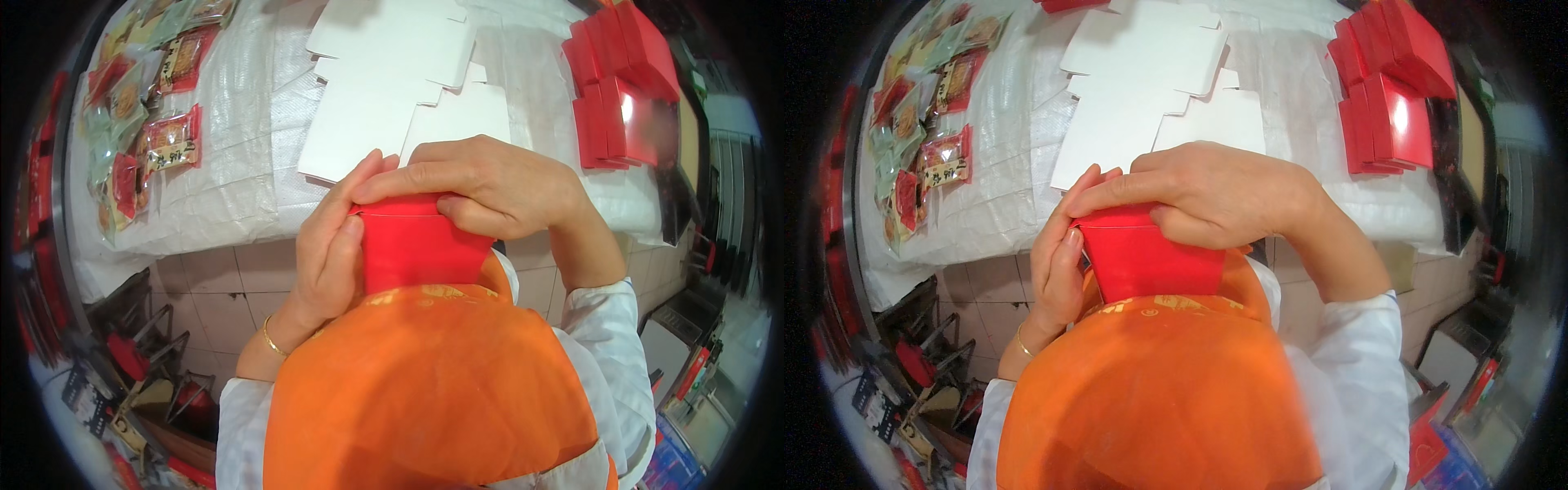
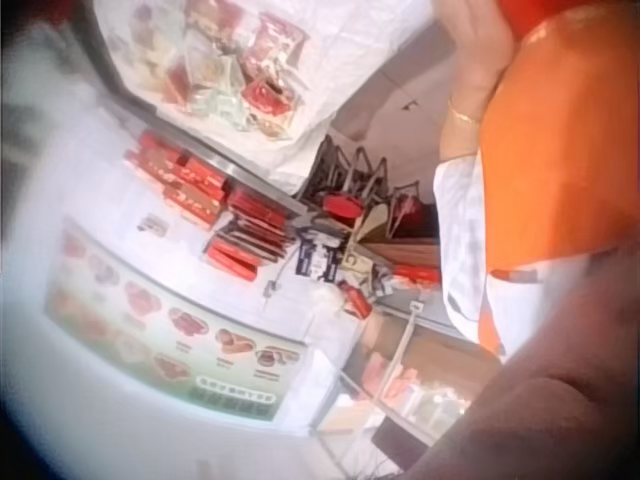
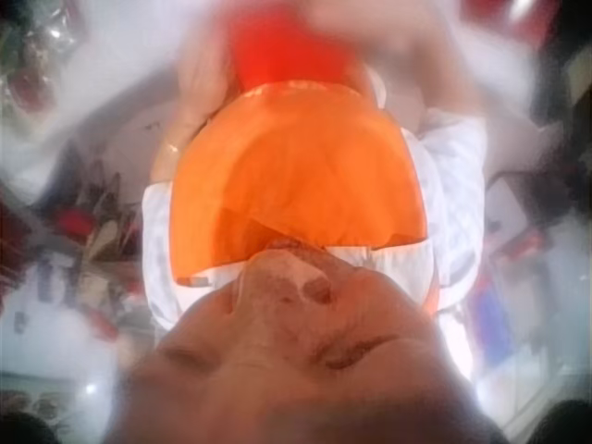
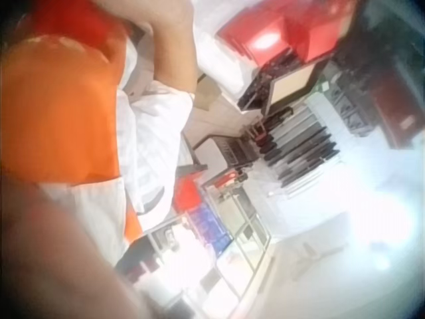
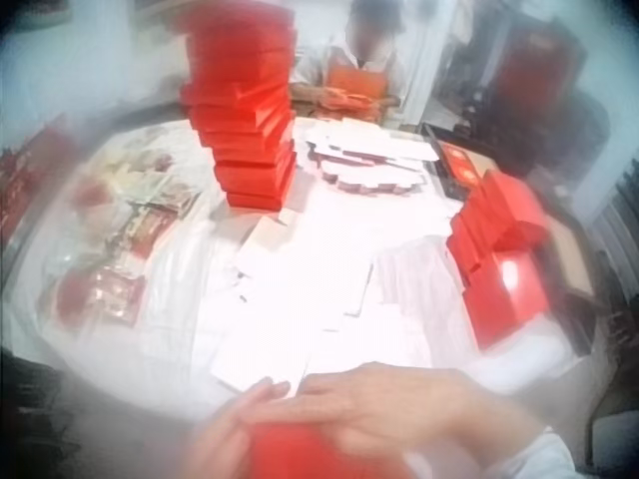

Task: The person folds flat white cardboard pieces into small red boxes by hand. They then place a small packaged item into each box, close the lid, and stack the finished boxes into a larger black tray.

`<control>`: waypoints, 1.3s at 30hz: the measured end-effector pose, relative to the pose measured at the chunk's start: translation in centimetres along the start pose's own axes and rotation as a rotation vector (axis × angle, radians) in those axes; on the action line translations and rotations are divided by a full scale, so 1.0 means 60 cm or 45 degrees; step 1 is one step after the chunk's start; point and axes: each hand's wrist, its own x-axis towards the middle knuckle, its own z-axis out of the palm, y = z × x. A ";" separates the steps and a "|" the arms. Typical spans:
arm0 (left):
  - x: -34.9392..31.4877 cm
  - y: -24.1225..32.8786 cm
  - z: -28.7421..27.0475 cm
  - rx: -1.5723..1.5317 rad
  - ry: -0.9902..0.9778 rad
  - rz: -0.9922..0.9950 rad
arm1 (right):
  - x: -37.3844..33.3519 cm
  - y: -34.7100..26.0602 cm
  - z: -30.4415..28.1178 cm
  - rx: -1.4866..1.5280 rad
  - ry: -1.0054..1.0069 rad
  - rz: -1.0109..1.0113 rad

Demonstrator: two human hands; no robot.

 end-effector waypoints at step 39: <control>-0.021 0.034 0.005 0.347 0.049 0.003 | 0.026 -0.044 0.038 -0.188 0.458 -0.095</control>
